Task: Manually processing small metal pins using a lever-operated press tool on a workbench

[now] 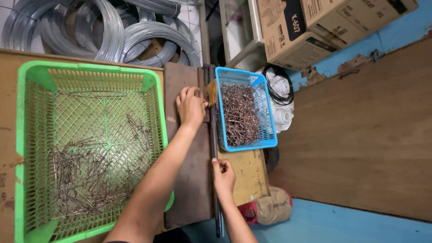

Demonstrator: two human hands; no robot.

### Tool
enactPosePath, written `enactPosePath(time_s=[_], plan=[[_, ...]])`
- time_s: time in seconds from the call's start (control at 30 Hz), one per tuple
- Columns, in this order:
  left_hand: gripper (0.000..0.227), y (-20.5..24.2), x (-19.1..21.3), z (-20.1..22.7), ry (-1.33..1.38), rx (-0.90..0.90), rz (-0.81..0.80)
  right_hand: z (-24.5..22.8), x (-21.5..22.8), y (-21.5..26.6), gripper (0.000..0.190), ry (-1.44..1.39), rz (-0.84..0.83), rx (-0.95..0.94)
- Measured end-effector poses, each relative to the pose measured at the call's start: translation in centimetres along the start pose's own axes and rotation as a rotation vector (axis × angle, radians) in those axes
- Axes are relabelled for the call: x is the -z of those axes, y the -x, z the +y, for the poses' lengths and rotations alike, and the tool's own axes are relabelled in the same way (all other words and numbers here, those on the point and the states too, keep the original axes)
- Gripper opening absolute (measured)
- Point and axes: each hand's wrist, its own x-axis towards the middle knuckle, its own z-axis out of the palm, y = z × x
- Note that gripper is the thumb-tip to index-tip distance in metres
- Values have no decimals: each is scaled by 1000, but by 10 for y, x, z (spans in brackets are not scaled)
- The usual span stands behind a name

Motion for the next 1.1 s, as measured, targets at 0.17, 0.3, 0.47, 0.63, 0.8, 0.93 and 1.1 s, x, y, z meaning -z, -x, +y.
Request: enactPosePath(time_s=[0.17,0.3,0.47,0.63,0.8,0.93,1.1], plan=[[2,4,17,5,29,-85,136,-37,12,27,25,-102,16,35],[4,0,3,-4,106,-13,106,-28,20,7,27,79,25,266],[10,-8,-40,-43,220,-48,50,-46,46,-6,27,-31,-115,139],[10,-9,-22,-38,308,-157,66,-104,87,10,25,-94,-158,109],[11,-9,-14,-47,324,-262,-103,-108,96,-12,20,-53,-164,250],[11,17,4,-41,306,-240,-180,-116,102,-2,18,-13,-166,250],[10,63,103,-5,104,-228,-261,-66,75,-24,18,2,-156,237]])
